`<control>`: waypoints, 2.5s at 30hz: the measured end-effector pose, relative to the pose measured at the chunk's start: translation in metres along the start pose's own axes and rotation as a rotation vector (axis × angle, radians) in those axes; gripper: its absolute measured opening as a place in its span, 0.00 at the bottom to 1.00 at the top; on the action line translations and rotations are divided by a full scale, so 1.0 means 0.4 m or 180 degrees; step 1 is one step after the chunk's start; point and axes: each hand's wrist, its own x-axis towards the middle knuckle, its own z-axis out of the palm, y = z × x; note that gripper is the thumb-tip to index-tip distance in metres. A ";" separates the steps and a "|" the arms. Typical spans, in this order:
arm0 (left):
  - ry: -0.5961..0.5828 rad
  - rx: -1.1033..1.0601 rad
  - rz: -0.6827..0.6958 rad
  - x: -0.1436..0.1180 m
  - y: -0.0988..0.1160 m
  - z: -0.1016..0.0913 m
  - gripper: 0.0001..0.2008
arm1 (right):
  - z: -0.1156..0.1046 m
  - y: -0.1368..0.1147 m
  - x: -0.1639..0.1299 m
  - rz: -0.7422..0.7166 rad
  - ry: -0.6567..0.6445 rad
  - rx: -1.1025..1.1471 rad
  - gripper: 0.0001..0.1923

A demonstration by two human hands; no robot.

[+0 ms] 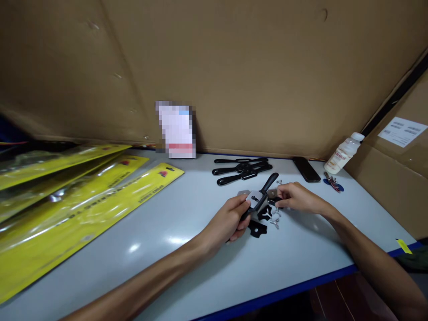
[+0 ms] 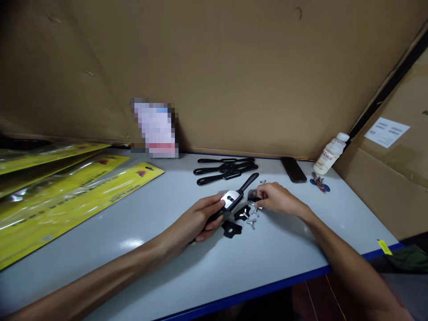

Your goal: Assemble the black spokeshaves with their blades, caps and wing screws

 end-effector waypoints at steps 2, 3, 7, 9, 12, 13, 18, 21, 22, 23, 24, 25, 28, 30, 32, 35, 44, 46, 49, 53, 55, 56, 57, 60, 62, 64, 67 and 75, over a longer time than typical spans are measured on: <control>-0.0008 0.0008 0.0013 0.002 0.000 0.000 0.07 | -0.026 0.002 -0.007 -0.0079 -0.0152 0.0328 0.11; -0.0037 0.0022 0.0026 0.003 -0.001 0.000 0.07 | -0.041 -0.003 -0.015 -0.0100 -0.0268 0.0511 0.11; -0.0129 0.0122 0.0073 0.008 -0.008 0.002 0.09 | -0.083 -0.056 -0.050 -0.0230 -0.0364 0.1183 0.14; -0.0169 0.0202 0.0043 0.009 -0.014 0.004 0.11 | -0.076 -0.087 -0.059 -0.0304 0.0087 0.1259 0.14; -0.0304 0.0384 0.0081 0.012 -0.027 0.008 0.12 | -0.043 -0.117 -0.057 -0.0493 0.0439 0.1131 0.13; -0.0356 0.0452 0.0130 0.013 -0.031 0.009 0.12 | -0.031 -0.121 -0.055 -0.0554 0.0458 0.1073 0.12; -0.0485 0.0693 0.0225 0.014 -0.037 0.013 0.14 | -0.005 -0.117 -0.045 -0.0630 0.0632 0.0831 0.10; -0.0482 0.0638 0.0160 0.012 -0.031 0.013 0.13 | -0.007 -0.113 -0.045 -0.0500 0.0698 0.0929 0.09; -0.0477 0.0616 0.0136 0.012 -0.029 0.013 0.13 | -0.008 -0.113 -0.046 -0.0454 0.0730 0.0969 0.08; -0.0464 0.0605 0.0115 0.011 -0.027 0.013 0.12 | -0.009 -0.113 -0.047 -0.0432 0.0776 0.0966 0.07; -0.0455 0.0614 0.0099 0.011 -0.026 0.013 0.12 | -0.009 -0.114 -0.048 -0.0445 0.0821 0.0898 0.06; -0.0454 0.0638 0.0089 0.011 -0.025 0.013 0.12 | -0.010 -0.116 -0.049 -0.0496 0.0863 0.0766 0.06; -0.0529 0.0712 0.0062 0.011 -0.025 0.012 0.12 | -0.006 -0.122 -0.053 -0.0836 0.0826 0.0274 0.05; -0.0584 0.0716 0.0052 0.013 -0.028 0.011 0.12 | 0.000 -0.125 -0.054 -0.1146 0.0620 0.0111 0.05; -0.0610 0.0647 0.0027 0.015 -0.032 0.008 0.12 | 0.008 -0.127 -0.053 -0.1396 0.0362 0.0040 0.07; -0.0654 0.0516 -0.0037 0.017 -0.034 0.005 0.13 | 0.017 -0.127 -0.049 -0.1483 0.0244 -0.0001 0.09; -0.0733 0.0551 0.0011 0.012 -0.031 0.001 0.15 | 0.042 -0.127 -0.041 -0.1218 0.0627 0.0116 0.07; -0.0730 0.0567 0.0025 0.013 -0.030 0.001 0.14 | 0.049 -0.128 -0.041 -0.1212 0.0782 0.0068 0.07; -0.0694 0.0571 -0.0076 0.015 -0.027 0.002 0.12 | 0.039 -0.121 -0.039 -0.1224 0.1360 -0.0015 0.07; -0.0581 0.0542 -0.0114 0.011 -0.021 0.003 0.12 | -0.019 -0.064 -0.027 -0.0747 0.2448 0.0031 0.06; -0.0498 0.0524 -0.0111 0.007 -0.018 0.002 0.13 | -0.050 -0.016 -0.015 -0.0298 0.2306 -0.0154 0.06; -0.0469 0.0512 -0.0117 0.006 -0.017 0.001 0.14 | -0.061 0.010 -0.007 -0.0081 0.2060 -0.0336 0.06; -0.0453 0.0492 -0.0126 0.004 -0.016 0.000 0.14 | -0.068 0.034 0.001 0.0119 0.1926 -0.0498 0.06; -0.0479 0.0454 -0.0134 0.002 -0.015 -0.002 0.15 | -0.064 0.089 0.026 0.0202 0.1637 -0.0675 0.08; -0.0531 0.0497 -0.0118 0.001 -0.015 -0.001 0.15 | -0.047 0.106 0.041 0.0054 0.1368 -0.0636 0.09; -0.0575 0.0545 -0.0110 0.002 -0.015 0.002 0.16 | -0.029 0.110 0.051 -0.0082 0.1117 -0.0618 0.12; -0.0611 0.0566 -0.0143 0.005 -0.017 0.006 0.15 | -0.013 0.105 0.056 -0.0205 0.0914 -0.0681 0.13; -0.0645 0.0579 -0.0101 0.004 -0.016 0.007 0.17 | -0.005 0.088 0.033 -0.0191 0.0873 -0.0878 0.04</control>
